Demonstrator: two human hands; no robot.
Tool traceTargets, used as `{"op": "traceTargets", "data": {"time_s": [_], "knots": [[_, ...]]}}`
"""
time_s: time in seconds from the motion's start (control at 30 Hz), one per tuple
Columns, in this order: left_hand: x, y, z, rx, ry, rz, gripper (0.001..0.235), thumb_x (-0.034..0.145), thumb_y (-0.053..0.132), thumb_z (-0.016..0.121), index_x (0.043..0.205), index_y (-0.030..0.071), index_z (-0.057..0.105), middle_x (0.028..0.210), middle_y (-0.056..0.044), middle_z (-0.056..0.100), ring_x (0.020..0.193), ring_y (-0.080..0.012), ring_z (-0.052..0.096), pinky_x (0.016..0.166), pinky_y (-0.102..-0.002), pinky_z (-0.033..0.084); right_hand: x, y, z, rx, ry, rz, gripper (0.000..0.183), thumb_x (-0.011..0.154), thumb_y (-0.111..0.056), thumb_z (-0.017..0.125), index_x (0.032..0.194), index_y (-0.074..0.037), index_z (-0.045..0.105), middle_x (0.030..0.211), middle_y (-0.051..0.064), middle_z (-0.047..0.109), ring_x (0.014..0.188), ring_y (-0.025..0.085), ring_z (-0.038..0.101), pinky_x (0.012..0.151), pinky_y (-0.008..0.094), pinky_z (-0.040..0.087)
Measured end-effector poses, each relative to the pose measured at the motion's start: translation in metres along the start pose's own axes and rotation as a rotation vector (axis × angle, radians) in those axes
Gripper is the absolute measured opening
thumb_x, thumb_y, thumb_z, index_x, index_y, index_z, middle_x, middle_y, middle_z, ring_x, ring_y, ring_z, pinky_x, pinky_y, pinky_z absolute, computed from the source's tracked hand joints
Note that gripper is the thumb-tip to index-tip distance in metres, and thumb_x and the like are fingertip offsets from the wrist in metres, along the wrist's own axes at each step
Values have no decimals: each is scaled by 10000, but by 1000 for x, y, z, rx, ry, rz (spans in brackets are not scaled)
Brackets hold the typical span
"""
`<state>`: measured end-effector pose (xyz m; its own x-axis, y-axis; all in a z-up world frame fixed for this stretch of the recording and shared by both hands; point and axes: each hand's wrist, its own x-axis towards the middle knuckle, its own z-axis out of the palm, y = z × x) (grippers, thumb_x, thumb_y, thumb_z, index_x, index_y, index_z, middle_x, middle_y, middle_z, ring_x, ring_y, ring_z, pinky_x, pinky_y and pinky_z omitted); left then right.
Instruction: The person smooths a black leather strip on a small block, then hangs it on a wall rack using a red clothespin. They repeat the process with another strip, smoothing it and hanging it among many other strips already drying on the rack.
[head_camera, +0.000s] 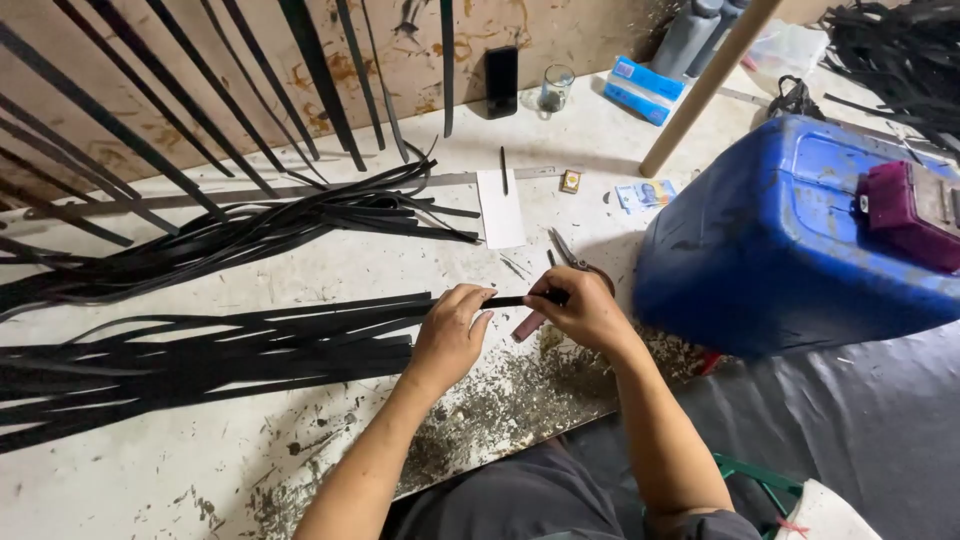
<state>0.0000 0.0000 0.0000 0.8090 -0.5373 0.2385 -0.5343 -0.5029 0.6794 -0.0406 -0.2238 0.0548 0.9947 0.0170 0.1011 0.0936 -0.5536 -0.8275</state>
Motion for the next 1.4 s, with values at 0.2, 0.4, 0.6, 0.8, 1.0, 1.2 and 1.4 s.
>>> {"op": "traceTargets", "data": {"time_s": [0.2, 0.4, 0.6, 0.8, 1.0, 1.2, 1.4], "knots": [[15, 19, 5, 24, 25, 62, 263, 967, 121, 639, 1224, 92, 689, 1081, -87, 679, 1055, -306, 676, 923, -403, 544, -4, -3, -27, 27, 41, -52, 139, 815, -64, 815, 935, -11, 768, 802, 185, 756, 741, 332, 736, 642, 408, 557], [43, 50, 21, 105, 195, 231, 235, 926, 161, 717, 1160, 135, 707, 989, -30, 666, 1003, -252, 675, 873, -364, 540, -2, 2, -67, 132, 220, -215, 192, 749, 13, 867, 905, 13, 756, 745, 183, 756, 690, 290, 755, 636, 370, 596], [82, 117, 46, 92, 319, 336, 184, 909, 76, 734, 1093, 72, 736, 917, -68, 686, 911, -264, 690, 787, -348, 554, -2, 21, -129, 243, 364, -335, 163, 777, -21, 878, 909, -42, 784, 737, 78, 764, 637, 125, 708, 620, 261, 591], [124, 181, 81, 69, 347, 374, 167, 905, 92, 760, 1069, 67, 744, 901, -62, 709, 844, -259, 710, 743, -340, 577, -11, 34, -189, 322, 430, -465, 94, 825, 55, 818, 902, 48, 764, 786, 155, 753, 605, 202, 709, 602, 319, 625], [146, 236, 103, -40, 338, 364, 167, 888, 21, 759, 1054, 31, 756, 885, -97, 732, 812, -261, 729, 716, -331, 599, -24, 66, -218, 309, 498, -513, 103, 866, 94, 751, 967, 72, 757, 859, 185, 750, 643, 213, 729, 601, 339, 629], [160, 265, 118, -96, 330, 387, 192, 859, -30, 762, 1046, 12, 755, 889, -107, 737, 818, -293, 737, 711, -352, 603, -34, 72, -245, 334, 512, -524, 71, 875, 88, 746, 944, 75, 749, 787, 161, 715, 610, 162, 672, 553, 308, 603], [171, 276, 126, -337, 224, 339, 190, 851, -31, 761, 1032, 27, 768, 870, -110, 763, 799, -306, 755, 685, -369, 614, -34, 85, -258, 348, 520, -560, 84, 875, 71, 761, 953, 86, 736, 823, 171, 710, 645, 157, 665, 562, 308, 600]]}}
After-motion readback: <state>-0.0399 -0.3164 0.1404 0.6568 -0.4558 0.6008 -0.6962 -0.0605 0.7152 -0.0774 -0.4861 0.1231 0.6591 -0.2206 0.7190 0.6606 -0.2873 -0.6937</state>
